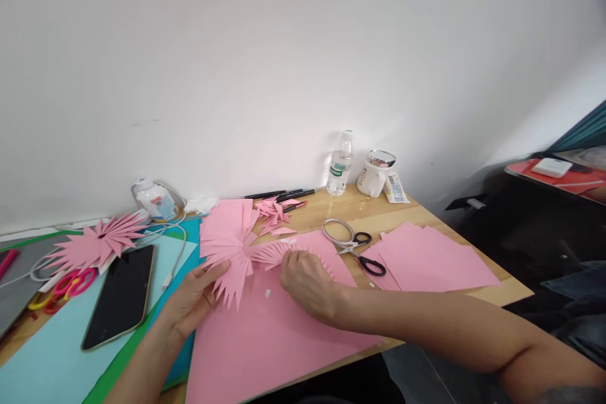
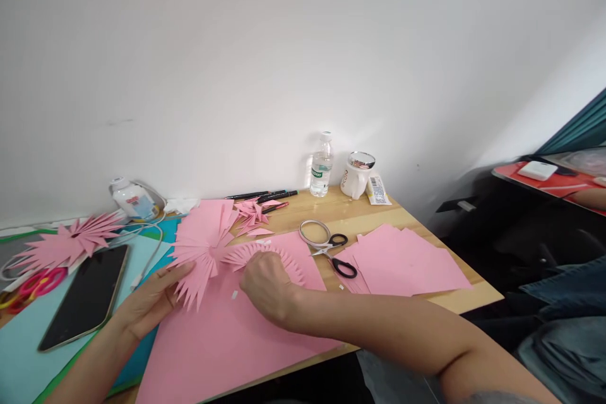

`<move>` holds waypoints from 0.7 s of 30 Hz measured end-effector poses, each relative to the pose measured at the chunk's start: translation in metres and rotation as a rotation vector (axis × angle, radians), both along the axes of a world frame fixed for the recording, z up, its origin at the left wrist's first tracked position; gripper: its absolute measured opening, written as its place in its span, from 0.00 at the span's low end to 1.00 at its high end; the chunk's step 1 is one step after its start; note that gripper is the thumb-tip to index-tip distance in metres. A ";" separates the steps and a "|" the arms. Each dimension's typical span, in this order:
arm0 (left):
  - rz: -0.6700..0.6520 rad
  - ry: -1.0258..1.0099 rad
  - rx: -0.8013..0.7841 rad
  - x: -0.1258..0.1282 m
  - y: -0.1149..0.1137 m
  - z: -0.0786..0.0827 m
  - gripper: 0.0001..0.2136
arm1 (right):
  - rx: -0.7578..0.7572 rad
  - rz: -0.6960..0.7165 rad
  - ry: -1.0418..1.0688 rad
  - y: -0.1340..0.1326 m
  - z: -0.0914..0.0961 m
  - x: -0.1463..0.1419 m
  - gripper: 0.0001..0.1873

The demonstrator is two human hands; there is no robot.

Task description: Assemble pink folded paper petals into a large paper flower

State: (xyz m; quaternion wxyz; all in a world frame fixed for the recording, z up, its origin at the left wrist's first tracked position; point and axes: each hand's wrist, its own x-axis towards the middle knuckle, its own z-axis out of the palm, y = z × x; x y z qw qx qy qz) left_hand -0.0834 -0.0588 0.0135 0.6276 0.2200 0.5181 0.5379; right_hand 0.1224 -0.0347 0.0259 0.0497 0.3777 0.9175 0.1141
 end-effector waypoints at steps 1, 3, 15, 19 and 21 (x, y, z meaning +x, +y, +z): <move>-0.021 0.003 -0.029 0.000 -0.001 -0.002 0.08 | -0.042 0.014 0.035 0.003 -0.001 0.002 0.10; -0.057 0.010 -0.067 0.000 -0.003 -0.005 0.06 | -0.102 0.042 0.139 0.014 -0.002 0.012 0.07; -0.077 0.080 -0.204 0.010 -0.015 -0.006 0.06 | -0.453 0.388 0.590 0.028 -0.043 0.068 0.27; -0.059 0.083 -0.227 0.014 -0.016 -0.008 0.05 | -0.493 0.319 0.575 0.021 -0.043 0.062 0.30; -0.041 0.067 -0.242 0.016 -0.017 -0.008 0.05 | -0.460 0.319 0.589 0.024 -0.041 0.060 0.30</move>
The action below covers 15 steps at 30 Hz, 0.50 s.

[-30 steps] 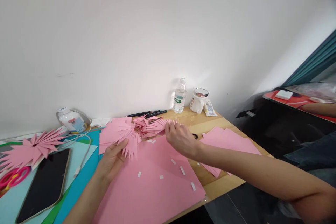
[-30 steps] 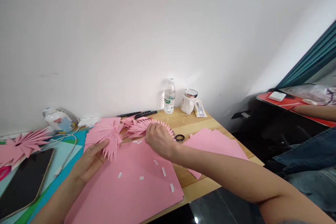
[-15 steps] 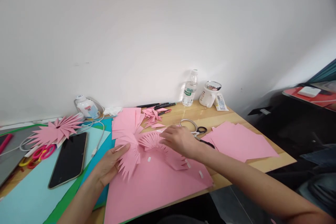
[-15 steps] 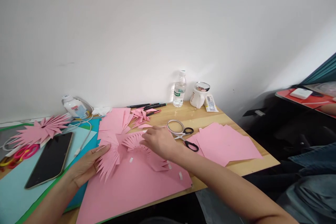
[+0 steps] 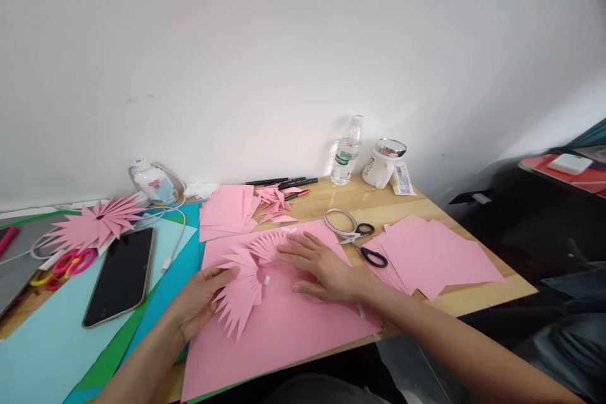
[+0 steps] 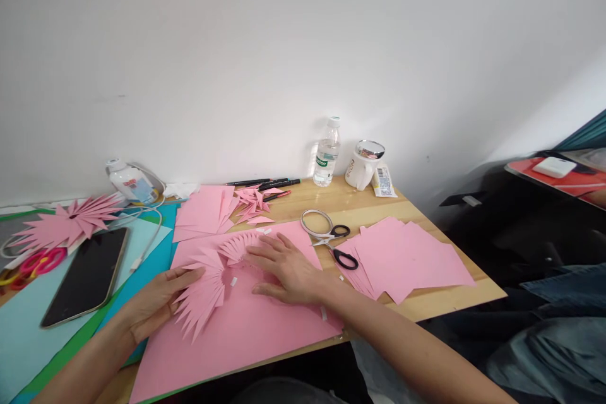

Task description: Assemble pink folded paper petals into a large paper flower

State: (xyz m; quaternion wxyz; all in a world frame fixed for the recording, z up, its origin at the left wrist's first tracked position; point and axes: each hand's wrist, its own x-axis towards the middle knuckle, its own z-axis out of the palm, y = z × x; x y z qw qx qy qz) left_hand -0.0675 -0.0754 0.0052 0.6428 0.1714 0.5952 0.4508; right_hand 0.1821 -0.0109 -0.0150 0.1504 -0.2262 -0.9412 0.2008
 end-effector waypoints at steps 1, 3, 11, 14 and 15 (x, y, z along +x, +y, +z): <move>0.008 -0.007 -0.010 0.001 0.000 0.000 0.05 | 0.019 0.009 0.010 0.002 0.001 -0.002 0.30; 0.021 -0.024 -0.018 0.002 -0.001 0.000 0.05 | 0.045 0.051 0.020 0.007 0.001 -0.006 0.27; 0.011 0.021 -0.004 0.010 -0.002 0.004 0.06 | 0.076 0.067 -0.020 0.004 -0.004 -0.021 0.20; 0.014 0.083 0.032 0.015 -0.001 0.002 0.08 | 0.081 0.030 -0.029 0.000 -0.005 -0.022 0.21; 0.013 0.097 0.033 0.017 -0.001 0.001 0.08 | 0.085 0.019 -0.026 0.000 -0.006 -0.022 0.21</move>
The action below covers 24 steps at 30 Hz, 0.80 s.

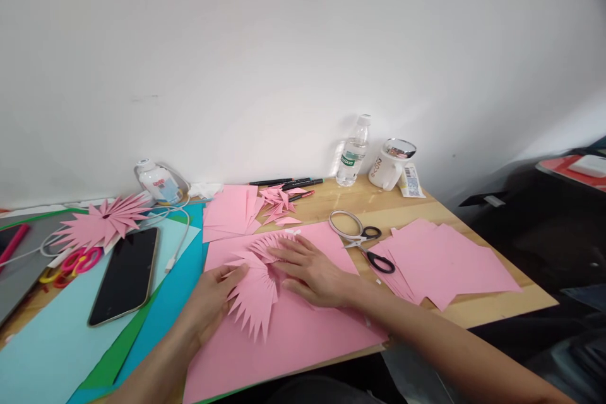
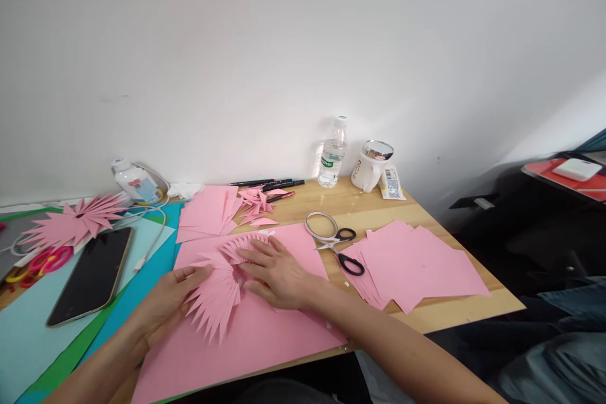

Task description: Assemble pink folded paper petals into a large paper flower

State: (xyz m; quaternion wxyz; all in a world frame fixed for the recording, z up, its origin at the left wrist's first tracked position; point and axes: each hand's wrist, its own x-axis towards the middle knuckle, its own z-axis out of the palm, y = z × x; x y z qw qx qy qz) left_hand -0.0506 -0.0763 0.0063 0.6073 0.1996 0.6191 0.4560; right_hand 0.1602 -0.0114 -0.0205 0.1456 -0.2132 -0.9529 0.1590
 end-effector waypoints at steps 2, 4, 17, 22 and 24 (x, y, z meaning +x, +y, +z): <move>-0.003 0.008 -0.007 0.002 0.002 -0.002 0.08 | 0.008 -0.022 0.010 -0.001 -0.001 0.000 0.22; -0.003 -0.003 -0.016 0.001 0.004 -0.005 0.08 | 0.015 -0.041 0.024 -0.002 -0.002 -0.001 0.21; -0.013 -0.083 -0.077 0.000 0.018 -0.001 0.04 | 0.027 -0.086 0.070 -0.003 -0.006 -0.004 0.20; -0.014 -0.065 -0.120 0.003 0.020 -0.002 0.03 | 0.053 -0.089 0.078 -0.003 -0.008 -0.004 0.19; -0.023 -0.076 -0.126 0.003 0.020 -0.004 0.02 | 0.053 -0.087 0.090 -0.002 -0.010 -0.004 0.19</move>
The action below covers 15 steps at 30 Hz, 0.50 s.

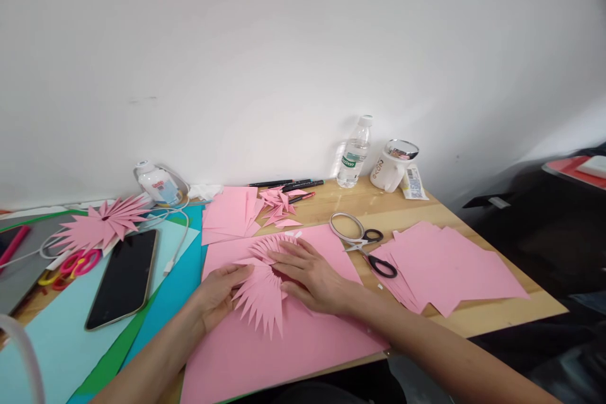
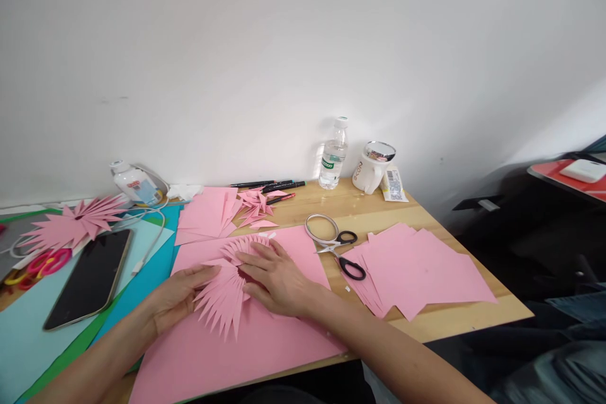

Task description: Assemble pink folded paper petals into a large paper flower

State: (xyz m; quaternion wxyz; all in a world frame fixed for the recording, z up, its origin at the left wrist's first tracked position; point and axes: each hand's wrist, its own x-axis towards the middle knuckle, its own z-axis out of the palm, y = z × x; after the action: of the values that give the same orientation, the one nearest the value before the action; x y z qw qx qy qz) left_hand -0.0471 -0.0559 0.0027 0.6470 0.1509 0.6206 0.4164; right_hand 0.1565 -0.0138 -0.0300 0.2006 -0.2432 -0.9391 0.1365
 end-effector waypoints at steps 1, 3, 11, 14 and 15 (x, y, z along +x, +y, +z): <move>-0.004 -0.009 0.001 0.000 0.000 0.000 0.01 | -0.001 0.002 0.007 0.000 -0.001 0.000 0.19; -0.008 -0.019 0.008 0.001 0.000 0.000 0.02 | -0.007 0.003 0.022 0.001 -0.003 0.000 0.18; 0.010 0.009 0.021 0.006 0.001 0.003 0.05 | -0.115 -0.003 0.067 0.000 0.001 0.001 0.14; 0.011 0.017 0.017 0.006 0.003 0.002 0.05 | -0.179 -0.016 0.114 0.004 0.007 0.001 0.12; 0.010 0.020 0.018 0.006 0.003 0.002 0.05 | -0.190 -0.018 0.137 0.007 0.008 0.000 0.12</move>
State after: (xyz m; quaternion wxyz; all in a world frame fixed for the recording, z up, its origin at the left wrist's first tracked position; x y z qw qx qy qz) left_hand -0.0415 -0.0527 0.0045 0.6374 0.1578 0.6241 0.4235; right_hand 0.1566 -0.0066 -0.0219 0.2417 -0.2597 -0.9037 0.2396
